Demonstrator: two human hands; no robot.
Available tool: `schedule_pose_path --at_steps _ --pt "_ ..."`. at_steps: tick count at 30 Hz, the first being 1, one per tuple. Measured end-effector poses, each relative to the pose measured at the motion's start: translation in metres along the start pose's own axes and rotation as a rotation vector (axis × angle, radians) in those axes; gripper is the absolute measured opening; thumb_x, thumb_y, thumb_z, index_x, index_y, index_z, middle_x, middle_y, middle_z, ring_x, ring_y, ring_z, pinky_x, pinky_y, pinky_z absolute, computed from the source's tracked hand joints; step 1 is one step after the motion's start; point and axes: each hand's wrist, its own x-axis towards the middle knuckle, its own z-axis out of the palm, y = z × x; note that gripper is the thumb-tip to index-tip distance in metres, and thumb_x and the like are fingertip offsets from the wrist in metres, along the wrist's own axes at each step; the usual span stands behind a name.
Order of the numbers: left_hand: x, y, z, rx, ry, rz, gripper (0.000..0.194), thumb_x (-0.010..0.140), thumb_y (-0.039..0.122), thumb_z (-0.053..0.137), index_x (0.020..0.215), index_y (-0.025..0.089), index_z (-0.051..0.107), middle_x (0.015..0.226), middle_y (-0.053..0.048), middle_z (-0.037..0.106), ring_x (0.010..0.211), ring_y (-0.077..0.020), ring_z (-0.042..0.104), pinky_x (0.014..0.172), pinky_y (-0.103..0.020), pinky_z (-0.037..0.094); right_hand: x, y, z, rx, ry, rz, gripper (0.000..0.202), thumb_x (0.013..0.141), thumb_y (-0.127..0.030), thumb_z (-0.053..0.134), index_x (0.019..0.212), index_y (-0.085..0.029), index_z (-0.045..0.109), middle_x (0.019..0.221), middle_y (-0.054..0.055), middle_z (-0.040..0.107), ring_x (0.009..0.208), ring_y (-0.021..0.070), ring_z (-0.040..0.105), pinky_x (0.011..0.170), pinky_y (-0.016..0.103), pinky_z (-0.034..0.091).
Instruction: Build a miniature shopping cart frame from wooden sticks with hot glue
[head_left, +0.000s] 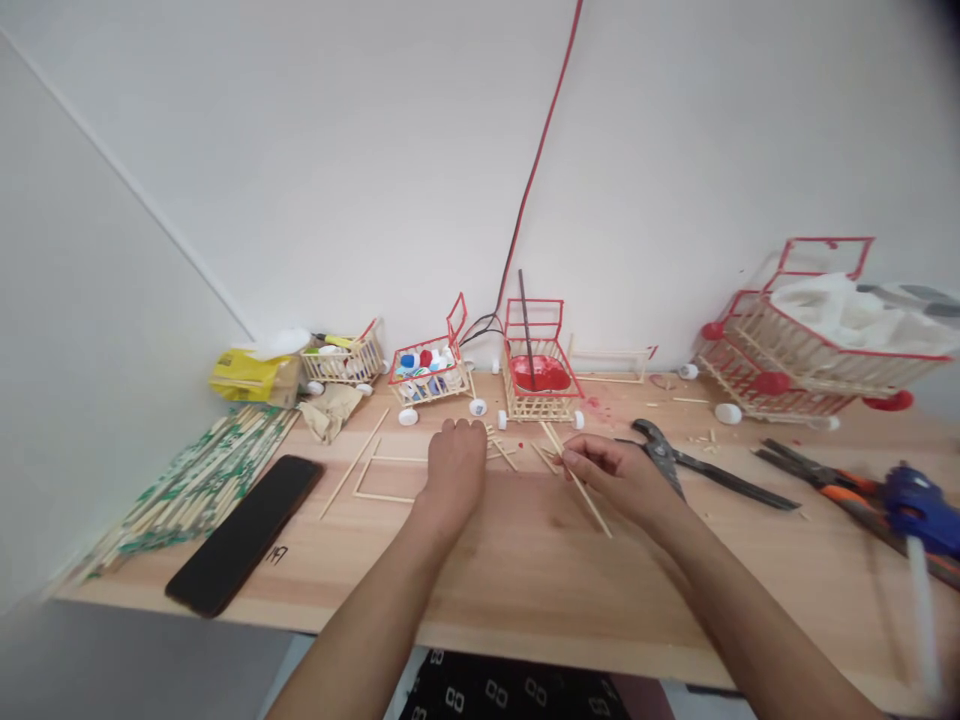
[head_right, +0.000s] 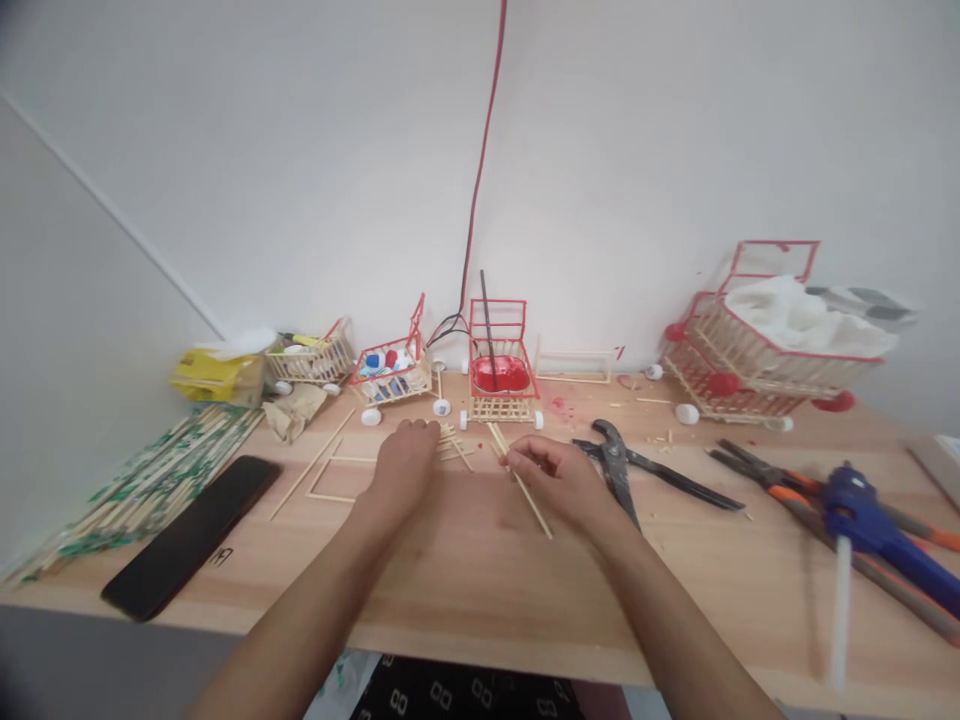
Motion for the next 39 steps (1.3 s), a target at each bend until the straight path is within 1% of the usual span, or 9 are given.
schedule_pose_path --at_steps 13,16,20,23,25,29,32,35,39 --pt "0.014 -0.02 0.008 -0.236 0.136 0.101 0.03 0.077 -0.001 0.04 0.09 0.012 0.064 0.086 -0.011 0.066 0.085 -0.0221 0.059 0.078 -0.033 0.042 0.001 -0.005 0.001 0.014 0.025 0.024 0.031 0.081 -0.046 0.055 0.071 -0.017 0.059 0.069 0.002 0.059 0.066 0.0146 0.053 0.062 0.026 0.04" --pt "0.022 -0.023 0.006 -0.634 0.174 0.101 0.02 0.075 0.007 0.047 0.083 0.013 0.065 0.076 -0.004 0.064 0.073 -0.0171 0.058 0.07 -0.028 0.043 0.002 -0.006 0.001 0.044 0.013 0.026 0.028 0.082 -0.044 0.054 0.073 -0.017 0.059 0.068 0.001 0.059 0.065 0.0137 0.053 0.061 0.025 0.04" --pt "0.024 -0.019 0.0 -1.137 -0.004 0.129 0.009 0.074 0.019 0.056 0.075 0.014 0.062 0.065 0.002 0.057 0.06 -0.0121 0.051 0.058 -0.023 0.041 -0.004 -0.012 0.005 0.093 -0.071 0.063 0.023 0.084 -0.037 0.055 0.074 -0.017 0.058 0.065 -0.001 0.059 0.06 0.0111 0.052 0.058 0.022 0.038" --pt "0.019 -0.012 -0.003 -1.306 -0.138 0.119 0.017 0.076 0.031 0.06 0.077 0.013 0.061 0.071 -0.001 0.061 0.062 -0.0109 0.052 0.057 -0.022 0.042 -0.014 -0.024 0.013 0.142 -0.274 0.029 0.018 0.085 -0.03 0.056 0.076 -0.016 0.062 0.069 -0.001 0.062 0.063 0.0101 0.055 0.061 0.02 0.041" --pt "0.017 -0.01 -0.005 -1.413 -0.159 0.1 0.023 0.077 0.036 0.063 0.081 0.014 0.059 0.07 -0.001 0.062 0.06 -0.0102 0.052 0.055 -0.021 0.041 -0.022 -0.032 0.022 0.186 -0.525 -0.022 0.016 0.084 -0.031 0.059 0.081 -0.017 0.066 0.074 -0.001 0.065 0.068 0.0096 0.058 0.066 0.02 0.043" --pt "0.017 -0.015 -0.01 -1.668 -0.091 0.017 0.027 0.071 0.035 0.072 0.081 0.015 0.056 0.064 0.001 0.06 0.054 -0.0075 0.048 0.049 -0.018 0.036 -0.032 -0.045 0.032 0.352 -1.009 0.019 0.03 0.083 -0.047 0.059 0.084 -0.017 0.067 0.07 -0.003 0.062 0.064 0.0074 0.057 0.066 0.017 0.045" --pt "0.02 -0.023 -0.014 -1.8 -0.024 -0.039 0.03 0.068 0.033 0.075 0.085 0.015 0.058 0.063 0.003 0.059 0.051 -0.0067 0.048 0.045 -0.017 0.033 -0.033 -0.049 0.028 0.482 -1.168 0.131 0.042 0.076 -0.059 0.061 0.077 -0.017 0.063 0.072 -0.002 0.061 0.063 0.0073 0.057 0.068 0.019 0.047" --pt "0.022 -0.026 -0.014 -1.809 0.045 -0.049 0.036 0.069 0.033 0.073 0.096 0.015 0.059 0.067 0.002 0.06 0.048 -0.0058 0.045 0.042 -0.017 0.029 -0.031 -0.043 0.015 0.539 -0.996 0.118 0.04 0.075 -0.055 0.065 0.076 -0.015 0.062 0.072 0.0 0.061 0.062 0.0082 0.057 0.064 0.02 0.046" --pt "0.014 -0.005 -0.005 -1.483 0.097 -0.024 0.019 0.079 0.031 0.059 0.089 0.016 0.055 0.069 0.001 0.062 0.042 -0.0063 0.039 0.041 -0.02 0.028 -0.023 -0.023 -0.004 0.613 -0.403 -0.042 0.033 0.081 -0.048 0.064 0.075 -0.017 0.059 0.063 -0.002 0.055 0.055 0.0083 0.049 0.052 0.02 0.036"
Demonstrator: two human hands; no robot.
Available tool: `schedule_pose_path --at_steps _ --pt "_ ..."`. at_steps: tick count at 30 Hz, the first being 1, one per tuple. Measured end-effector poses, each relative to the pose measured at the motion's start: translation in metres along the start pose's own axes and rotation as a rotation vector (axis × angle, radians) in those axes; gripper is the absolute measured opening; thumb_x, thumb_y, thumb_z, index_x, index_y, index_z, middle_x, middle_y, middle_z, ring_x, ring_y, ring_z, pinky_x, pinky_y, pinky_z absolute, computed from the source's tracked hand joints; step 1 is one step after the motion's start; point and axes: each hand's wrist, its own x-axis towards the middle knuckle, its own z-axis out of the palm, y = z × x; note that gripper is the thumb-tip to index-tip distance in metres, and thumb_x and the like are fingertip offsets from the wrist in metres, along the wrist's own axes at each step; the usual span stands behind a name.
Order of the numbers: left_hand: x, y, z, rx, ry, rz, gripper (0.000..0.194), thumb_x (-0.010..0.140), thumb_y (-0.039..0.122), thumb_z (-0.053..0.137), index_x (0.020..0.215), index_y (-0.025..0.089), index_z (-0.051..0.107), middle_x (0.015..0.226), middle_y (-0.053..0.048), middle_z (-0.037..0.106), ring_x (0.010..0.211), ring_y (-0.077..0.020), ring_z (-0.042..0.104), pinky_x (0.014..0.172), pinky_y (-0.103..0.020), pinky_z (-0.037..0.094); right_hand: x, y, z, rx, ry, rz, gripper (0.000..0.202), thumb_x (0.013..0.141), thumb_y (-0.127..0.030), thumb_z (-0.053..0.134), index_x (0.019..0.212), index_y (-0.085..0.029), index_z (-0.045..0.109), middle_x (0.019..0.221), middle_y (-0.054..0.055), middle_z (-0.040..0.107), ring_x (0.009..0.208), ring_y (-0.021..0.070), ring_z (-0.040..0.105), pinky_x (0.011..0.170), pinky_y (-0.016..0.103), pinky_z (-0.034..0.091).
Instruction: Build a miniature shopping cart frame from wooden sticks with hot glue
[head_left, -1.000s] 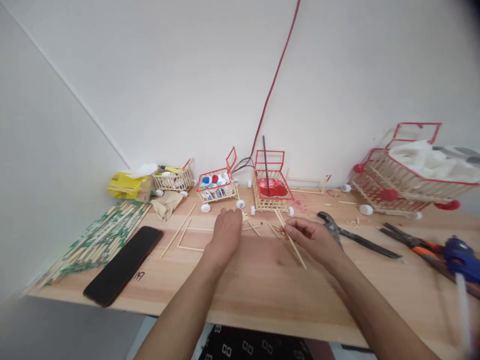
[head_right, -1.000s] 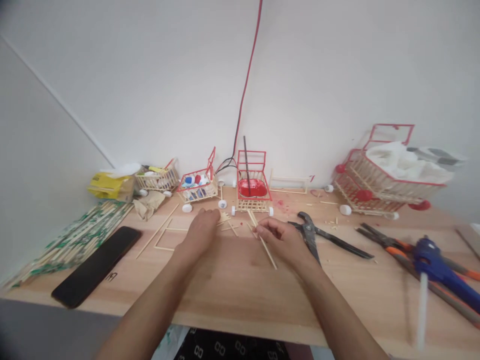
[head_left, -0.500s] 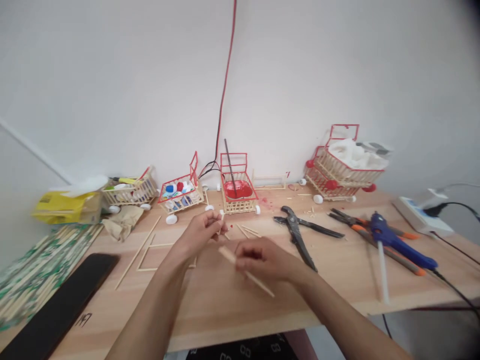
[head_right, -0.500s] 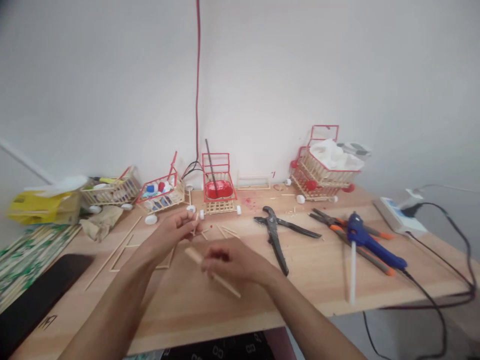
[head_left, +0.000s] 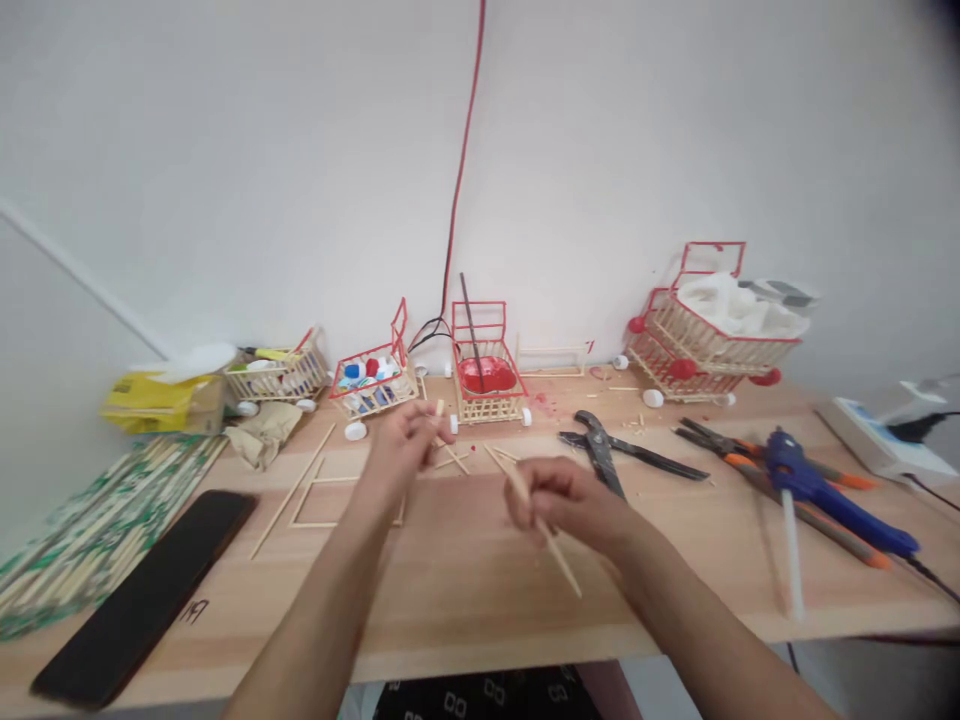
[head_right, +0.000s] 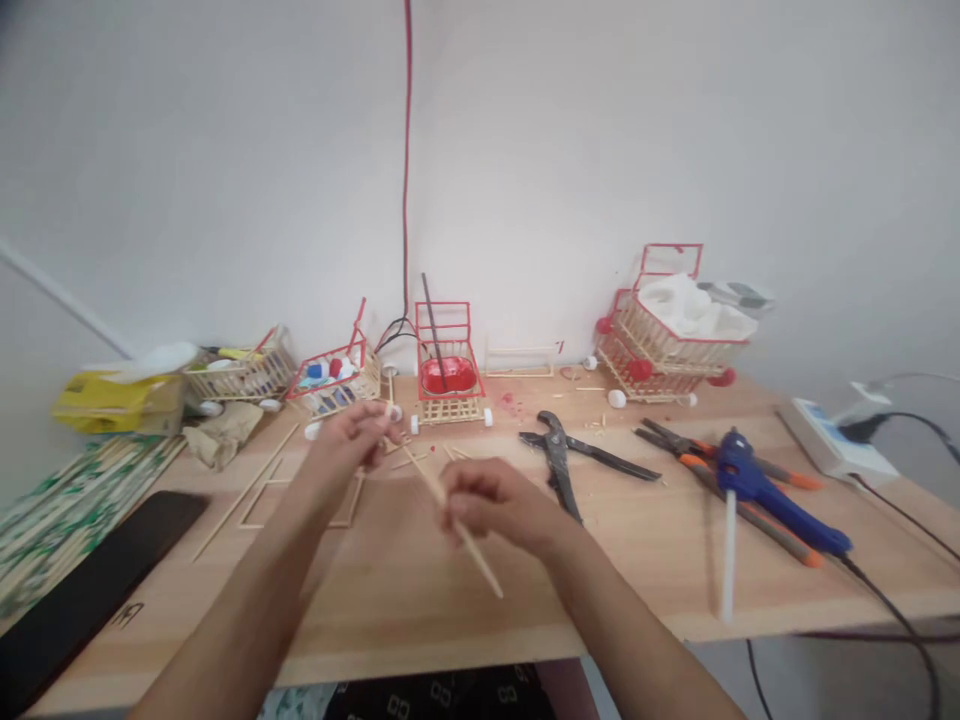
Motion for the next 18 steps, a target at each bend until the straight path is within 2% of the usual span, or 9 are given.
schedule_pose_path --at_steps 3,4,6,10,18 --pt "-0.018 -0.007 0.028 0.414 -0.096 0.111 0.01 0.082 0.021 0.052 0.074 0.017 0.055 0.071 -0.002 0.061 0.059 -0.0123 0.052 0.055 -0.025 0.039 0.001 -0.001 -0.015 0.075 0.32 -0.139 0.034 0.079 -0.051 0.064 0.073 -0.019 0.052 0.056 -0.005 0.045 0.048 0.008 0.037 0.046 0.021 0.028" --pt "-0.025 -0.009 0.036 0.552 -0.112 0.174 0.01 0.082 0.018 0.051 0.073 0.017 0.055 0.074 -0.003 0.062 0.068 -0.0146 0.055 0.063 -0.026 0.041 0.002 -0.004 -0.018 0.083 0.397 -0.154 0.035 0.078 -0.051 0.065 0.072 -0.02 0.051 0.056 -0.005 0.042 0.047 0.0079 0.034 0.045 0.022 0.026" --pt "-0.036 -0.012 0.048 0.821 -0.161 0.202 0.012 0.086 0.017 0.047 0.078 0.018 0.056 0.084 -0.005 0.063 0.077 -0.0179 0.057 0.068 -0.029 0.041 0.003 -0.008 -0.021 0.061 0.505 -0.152 0.035 0.076 -0.051 0.066 0.072 -0.021 0.048 0.057 -0.005 0.038 0.046 0.0081 0.031 0.044 0.023 0.024" --pt "-0.043 -0.011 0.051 1.199 -0.217 0.124 0.023 0.089 0.01 0.034 0.094 0.017 0.055 0.097 -0.01 0.06 0.078 -0.0208 0.06 0.064 -0.031 0.041 0.006 -0.01 -0.02 0.032 0.552 -0.123 0.035 0.075 -0.052 0.065 0.072 -0.021 0.048 0.058 -0.005 0.037 0.046 0.0084 0.03 0.043 0.024 0.022" --pt "-0.04 -0.017 0.045 1.299 -0.198 0.116 0.022 0.091 0.012 0.034 0.1 0.017 0.054 0.099 -0.01 0.06 0.083 -0.0225 0.061 0.068 -0.033 0.043 0.007 -0.004 -0.022 0.053 0.573 -0.107 0.036 0.073 -0.051 0.068 0.072 -0.02 0.05 0.058 -0.004 0.04 0.047 0.0081 0.032 0.043 0.024 0.023"
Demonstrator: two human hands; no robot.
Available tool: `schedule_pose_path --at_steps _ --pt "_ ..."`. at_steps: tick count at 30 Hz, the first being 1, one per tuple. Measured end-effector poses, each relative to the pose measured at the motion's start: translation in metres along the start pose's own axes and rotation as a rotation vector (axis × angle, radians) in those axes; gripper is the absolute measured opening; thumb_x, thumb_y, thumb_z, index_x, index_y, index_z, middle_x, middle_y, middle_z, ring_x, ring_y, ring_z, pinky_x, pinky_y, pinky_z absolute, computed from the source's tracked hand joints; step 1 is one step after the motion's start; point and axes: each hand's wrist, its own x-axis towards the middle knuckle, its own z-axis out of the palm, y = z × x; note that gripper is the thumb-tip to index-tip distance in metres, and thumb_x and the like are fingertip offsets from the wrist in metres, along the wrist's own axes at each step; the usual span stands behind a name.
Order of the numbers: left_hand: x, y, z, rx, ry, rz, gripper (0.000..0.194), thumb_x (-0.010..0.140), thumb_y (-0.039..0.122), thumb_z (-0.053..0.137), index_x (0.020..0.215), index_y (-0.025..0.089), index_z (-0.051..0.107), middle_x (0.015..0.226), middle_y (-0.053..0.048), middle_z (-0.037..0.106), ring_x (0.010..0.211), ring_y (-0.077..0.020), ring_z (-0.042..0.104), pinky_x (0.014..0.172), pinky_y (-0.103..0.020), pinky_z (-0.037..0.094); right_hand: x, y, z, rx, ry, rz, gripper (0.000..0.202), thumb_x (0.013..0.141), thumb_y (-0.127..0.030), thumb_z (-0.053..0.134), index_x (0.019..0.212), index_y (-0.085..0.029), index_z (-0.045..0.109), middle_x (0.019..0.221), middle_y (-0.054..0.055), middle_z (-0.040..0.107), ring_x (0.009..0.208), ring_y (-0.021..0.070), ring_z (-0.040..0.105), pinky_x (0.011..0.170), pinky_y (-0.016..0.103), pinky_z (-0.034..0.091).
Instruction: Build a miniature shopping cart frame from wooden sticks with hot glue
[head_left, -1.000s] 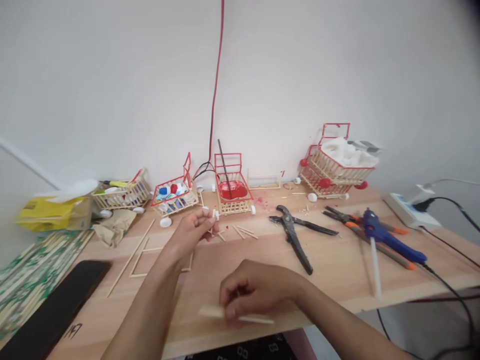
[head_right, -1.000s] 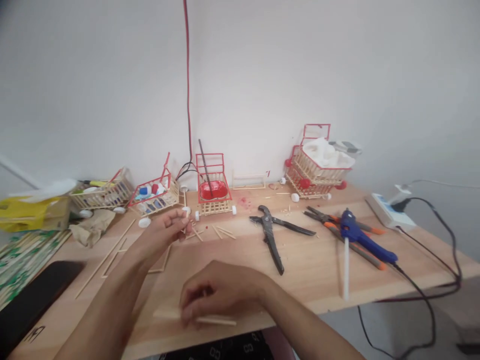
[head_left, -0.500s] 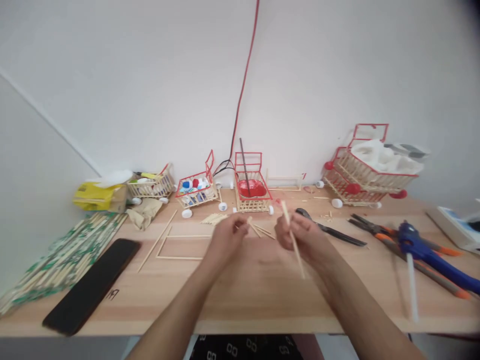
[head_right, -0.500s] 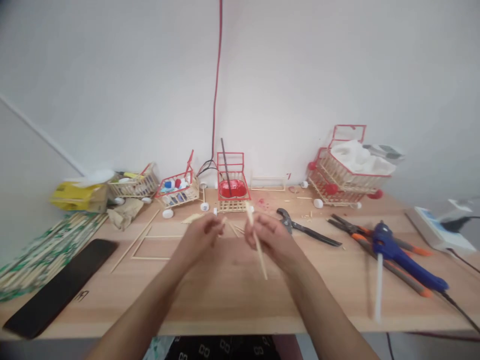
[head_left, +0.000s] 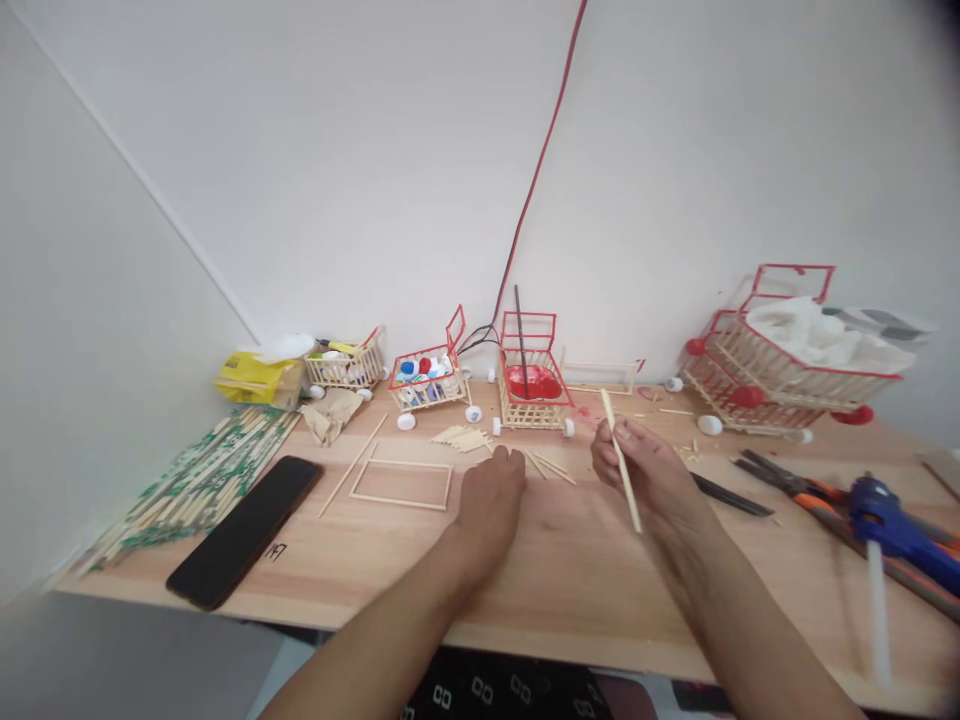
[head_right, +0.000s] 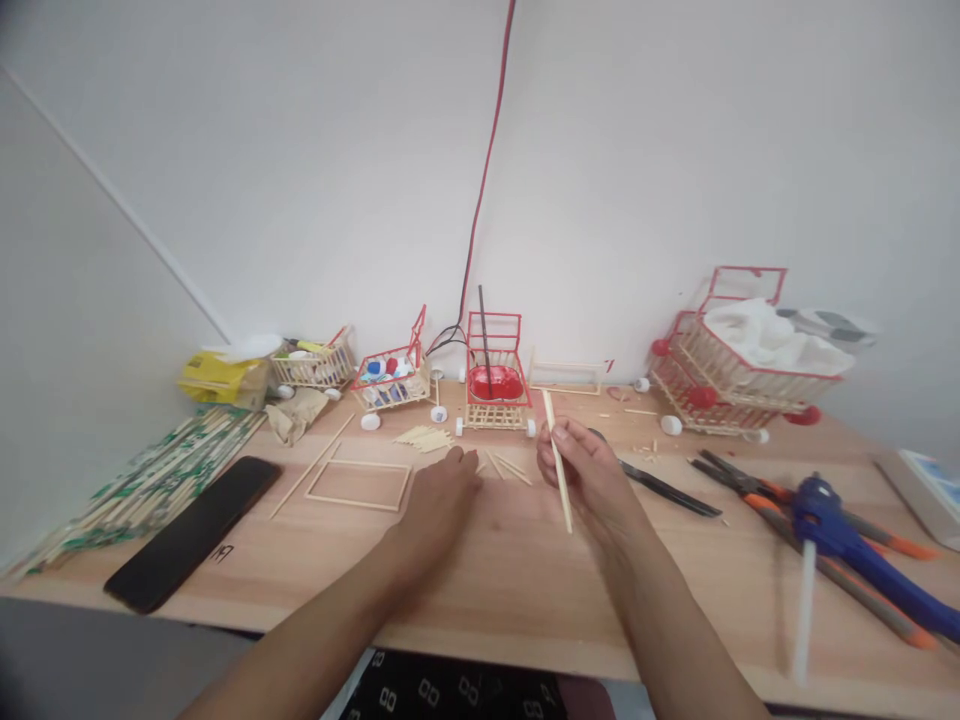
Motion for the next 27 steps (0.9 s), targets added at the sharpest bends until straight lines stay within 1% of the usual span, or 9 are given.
schedule_pose_path --at_steps 3,5,7,10,13,16,20,23,27 --pt "0.001 -0.01 -0.003 -0.04 0.112 0.031 0.022 0.092 0.015 0.035 0.094 0.019 0.057 0.095 -0.007 0.063 0.084 -0.0209 0.061 0.071 -0.031 0.043 0.001 -0.006 -0.007 0.066 0.07 -0.055 0.036 0.07 -0.05 0.071 0.073 -0.021 0.05 0.059 -0.005 0.037 0.047 0.0077 0.032 0.041 0.022 0.023" --pt "0.001 -0.029 -0.012 -0.097 0.229 0.018 0.023 0.092 0.016 0.036 0.093 0.02 0.059 0.095 -0.006 0.065 0.089 -0.0202 0.061 0.077 -0.03 0.044 0.002 -0.01 -0.014 0.143 0.127 -0.12 0.033 0.071 -0.047 0.071 0.074 -0.021 0.05 0.06 -0.005 0.033 0.047 0.0077 0.03 0.041 0.021 0.024" --pt "-0.004 -0.058 -0.028 -0.172 0.362 -0.035 0.023 0.09 0.016 0.039 0.096 0.02 0.06 0.102 -0.007 0.068 0.097 -0.0199 0.06 0.083 -0.03 0.043 0.004 -0.016 -0.022 0.212 0.178 -0.183 0.028 0.075 -0.043 0.068 0.075 -0.022 0.05 0.062 -0.006 0.028 0.048 0.0078 0.026 0.041 0.02 0.024" --pt "-0.02 -0.112 -0.054 -0.156 0.427 -0.16 0.021 0.085 0.018 0.044 0.096 0.019 0.062 0.103 -0.009 0.069 0.096 -0.0222 0.062 0.083 -0.031 0.043 0.002 -0.026 -0.031 0.228 0.248 -0.278 0.027 0.078 -0.043 0.065 0.074 -0.023 0.048 0.063 -0.006 0.021 0.049 0.0092 0.018 0.041 0.021 0.022" --pt "-0.038 -0.156 -0.07 0.023 0.309 -0.321 0.021 0.083 0.025 0.045 0.09 0.017 0.063 0.093 -0.012 0.07 0.088 -0.0269 0.063 0.074 -0.031 0.042 -0.007 -0.039 -0.035 0.179 0.303 -0.36 0.029 0.079 -0.047 0.063 0.073 -0.024 0.047 0.064 -0.006 0.017 0.05 0.0109 0.013 0.042 0.023 0.02" --pt "-0.049 -0.18 -0.071 0.069 0.171 -0.341 0.021 0.082 0.027 0.044 0.09 0.016 0.061 0.089 -0.01 0.071 0.086 -0.0259 0.063 0.072 -0.028 0.04 -0.025 -0.056 -0.041 0.179 0.32 -0.437 0.025 0.083 -0.044 0.06 0.074 -0.024 0.048 0.065 -0.005 0.015 0.051 0.0119 0.011 0.042 0.023 0.019" --pt "-0.05 -0.185 -0.064 0.139 0.028 -0.448 0.015 0.08 0.026 0.044 0.07 0.022 0.055 0.073 -0.001 0.068 0.079 -0.024 0.061 0.064 -0.025 0.036 -0.061 -0.076 -0.057 0.225 0.358 -0.479 0.02 0.085 -0.04 0.061 0.076 -0.025 0.052 0.064 -0.005 0.013 0.051 0.0123 0.01 0.041 0.024 0.019" --pt "-0.044 -0.182 -0.065 0.178 -0.023 -0.465 0.022 0.081 0.023 0.042 0.061 0.022 0.053 0.067 -0.001 0.066 0.074 -0.0233 0.059 0.064 -0.026 0.035 -0.088 -0.082 -0.074 0.234 0.446 -0.48 0.018 0.084 -0.038 0.063 0.076 -0.025 0.054 0.063 -0.005 0.015 0.051 0.0121 0.014 0.042 0.026 0.022" --pt "-0.038 -0.181 -0.067 0.184 -0.085 -0.485 0.029 0.08 0.022 0.041 0.054 0.023 0.053 0.057 0.001 0.063 0.07 -0.0232 0.058 0.063 -0.027 0.035 -0.118 -0.081 -0.094 0.2 0.58 -0.483 0.019 0.082 -0.038 0.066 0.075 -0.025 0.054 0.063 -0.004 0.018 0.051 0.012 0.018 0.04 0.026 0.023"
